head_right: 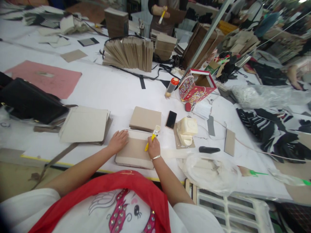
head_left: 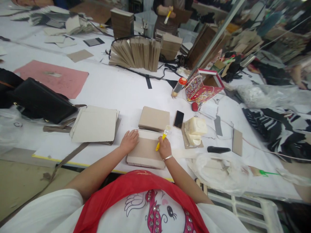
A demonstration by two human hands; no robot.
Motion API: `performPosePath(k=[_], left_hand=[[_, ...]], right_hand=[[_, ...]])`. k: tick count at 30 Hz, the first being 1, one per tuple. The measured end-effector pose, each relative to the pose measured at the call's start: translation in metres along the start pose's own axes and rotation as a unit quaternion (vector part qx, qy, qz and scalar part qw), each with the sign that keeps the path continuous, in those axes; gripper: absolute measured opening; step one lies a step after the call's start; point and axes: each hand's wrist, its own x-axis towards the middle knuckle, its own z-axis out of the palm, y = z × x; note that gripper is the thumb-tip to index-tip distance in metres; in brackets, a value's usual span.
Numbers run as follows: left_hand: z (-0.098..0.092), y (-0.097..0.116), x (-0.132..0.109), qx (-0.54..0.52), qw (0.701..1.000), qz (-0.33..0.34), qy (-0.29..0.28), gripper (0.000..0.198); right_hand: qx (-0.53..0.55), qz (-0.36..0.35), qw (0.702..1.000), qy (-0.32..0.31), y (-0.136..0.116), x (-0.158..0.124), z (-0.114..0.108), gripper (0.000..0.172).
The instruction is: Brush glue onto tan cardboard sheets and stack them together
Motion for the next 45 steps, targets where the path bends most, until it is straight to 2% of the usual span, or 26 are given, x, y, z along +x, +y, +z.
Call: performPosePath(k=[6, 12, 15, 17, 20, 25, 27, 29, 32, 34, 36, 38, 41, 43, 45], left_hand=[[0.000, 0.020, 0.004, -0.017, 1.000, -0.004, -0.026, 0.029], [-0.008, 0.020, 0.000, 0.006, 0.999, -0.020, -0.039, 0.025], [-0.011, 0.018, -0.005, 0.009, 0.998, -0.035, -0.044, 0.025], [-0.012, 0.016, -0.009, 0.012, 0.998, -0.036, -0.044, 0.024], [-0.009, 0.017, -0.012, 0.007, 0.999, -0.027, -0.024, 0.020], [-0.008, 0.021, -0.010, -0.024, 1.000, -0.012, 0.014, 0.025], [-0.014, 0.011, -0.014, -0.027, 0.998, -0.044, 0.037, 0.031], [-0.024, -0.011, -0.026, -0.012, 0.993, -0.094, 0.071, 0.042], [-0.040, -0.058, -0.059, 0.041, 0.977, -0.195, 0.077, 0.069], [-0.046, -0.089, -0.082, 0.064, 0.963, -0.262, 0.027, 0.079], [-0.048, -0.112, -0.099, 0.068, 0.955, -0.286, -0.032, 0.072], [-0.049, -0.124, -0.106, 0.062, 0.956, -0.277, -0.071, 0.057], [-0.052, -0.119, -0.105, 0.047, 0.969, -0.232, -0.076, 0.033], [-0.057, -0.101, -0.098, 0.039, 0.982, -0.184, -0.014, 0.025], [-0.064, -0.073, -0.088, 0.024, 0.989, -0.118, 0.084, 0.025]], right_hand=[[-0.072, 0.000, 0.997, -0.036, -0.015, 0.001, -0.004, 0.028], [-0.083, -0.049, 0.995, -0.037, -0.014, -0.006, -0.008, 0.026], [-0.082, -0.073, 0.994, -0.022, -0.006, -0.022, -0.014, 0.026], [-0.085, -0.058, 0.995, -0.018, 0.008, -0.040, -0.021, 0.026], [-0.112, 0.002, 0.993, -0.032, 0.040, -0.074, -0.033, 0.027], [-0.178, 0.074, 0.977, -0.090, 0.096, -0.125, -0.049, 0.027], [-0.180, 0.086, 0.973, -0.113, 0.110, -0.138, -0.049, 0.027], [-0.177, 0.106, 0.970, -0.125, 0.118, -0.146, -0.046, 0.027], [-0.163, 0.131, 0.972, -0.109, 0.117, -0.146, -0.045, 0.030], [-0.153, 0.128, 0.976, -0.087, 0.110, -0.139, -0.049, 0.032], [-0.139, 0.112, 0.982, -0.067, 0.100, -0.126, -0.053, 0.033], [-0.118, 0.102, 0.986, -0.054, 0.089, -0.111, -0.058, 0.033], [-0.063, 0.120, 0.990, -0.041, 0.071, -0.091, -0.066, 0.027], [-0.006, 0.142, 0.990, -0.024, 0.061, -0.081, -0.075, 0.027], [0.063, 0.176, 0.982, 0.002, 0.054, -0.074, -0.087, 0.036]])
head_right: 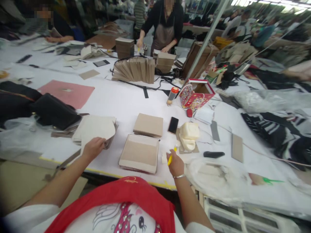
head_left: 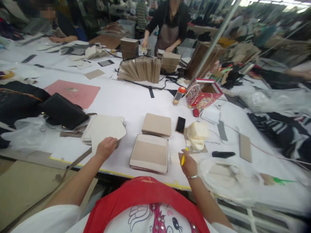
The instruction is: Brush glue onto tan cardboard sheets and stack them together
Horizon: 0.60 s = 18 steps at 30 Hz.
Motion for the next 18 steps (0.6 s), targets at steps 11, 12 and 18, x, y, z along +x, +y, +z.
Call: performPosePath(k=[11, 12, 18], left_hand=[[0.037, 0.197, -0.003, -0.094, 0.893, 0.435, -0.072, 0.018], [0.042, 0.200, -0.004, -0.093, 0.888, 0.440, -0.091, 0.016], [0.050, 0.193, -0.007, -0.099, 0.906, 0.376, -0.168, 0.014]], right_hand=[[0.550, 0.305, 0.776, 0.040, 0.010, 0.051, -0.032, 0.042], [0.586, 0.309, 0.749, 0.016, 0.007, 0.054, -0.031, 0.040], [0.695, 0.248, 0.663, -0.120, -0.024, 0.070, -0.016, 0.035]])
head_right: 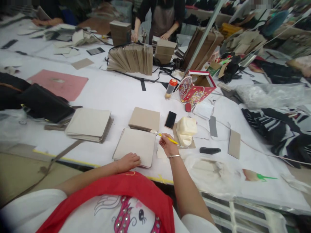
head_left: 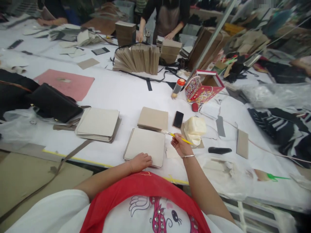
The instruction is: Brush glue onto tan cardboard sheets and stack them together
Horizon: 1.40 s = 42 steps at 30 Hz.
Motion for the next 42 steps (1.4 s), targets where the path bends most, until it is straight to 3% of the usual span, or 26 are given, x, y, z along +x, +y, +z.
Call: performPosePath(k=[3, 6, 11, 14, 17, 21, 25, 30, 33, 38, 40, 42], left_hand=[[0.002, 0.000, -0.002, -0.020, 0.997, -0.077, -0.002, 0.032], [0.006, 0.002, 0.001, -0.045, 0.989, -0.138, -0.008, 0.044], [0.012, 0.003, 0.005, -0.079, 0.984, -0.157, -0.033, 0.043], [0.013, 0.002, 0.004, -0.092, 0.983, -0.156, -0.027, 0.042], [0.013, 0.000, 0.002, -0.095, 0.984, -0.151, -0.021, 0.046], [0.012, -0.002, 0.000, -0.108, 0.981, -0.158, -0.023, 0.047], [0.014, -0.003, 0.001, -0.138, 0.975, -0.170, -0.045, 0.047], [0.017, -0.003, 0.003, -0.184, 0.961, -0.196, -0.071, 0.049], [0.014, -0.002, 0.005, -0.204, 0.953, -0.212, -0.076, 0.047], [0.005, 0.001, 0.005, -0.227, 0.945, -0.221, -0.082, 0.045], [0.001, 0.001, 0.005, -0.234, 0.943, -0.223, -0.084, 0.046], [-0.008, -0.004, 0.008, -0.241, 0.943, -0.215, -0.079, 0.047]], right_hand=[[-0.063, -0.026, 0.997, -0.042, 0.007, 0.011, 0.029, 0.030], [-0.186, -0.043, 0.973, -0.131, 0.017, 0.018, 0.065, 0.031], [-0.373, -0.025, 0.865, -0.336, 0.044, 0.019, 0.115, 0.026], [-0.421, 0.003, 0.822, -0.383, 0.057, 0.027, 0.129, 0.023], [-0.419, -0.020, 0.847, -0.326, 0.061, 0.045, 0.134, 0.021], [-0.412, -0.072, 0.894, -0.164, 0.054, 0.065, 0.126, 0.019], [-0.426, -0.099, 0.898, -0.045, 0.039, 0.064, 0.088, 0.020], [-0.433, -0.120, 0.889, 0.088, 0.029, 0.032, 0.031, 0.025], [-0.441, -0.148, 0.878, 0.109, 0.038, -0.004, 0.014, 0.026], [-0.474, -0.119, 0.871, 0.050, 0.055, -0.072, 0.006, 0.026], [-0.476, -0.092, 0.874, 0.031, 0.051, -0.083, 0.003, 0.025], [-0.465, -0.074, 0.882, 0.027, 0.036, -0.074, 0.000, 0.024]])
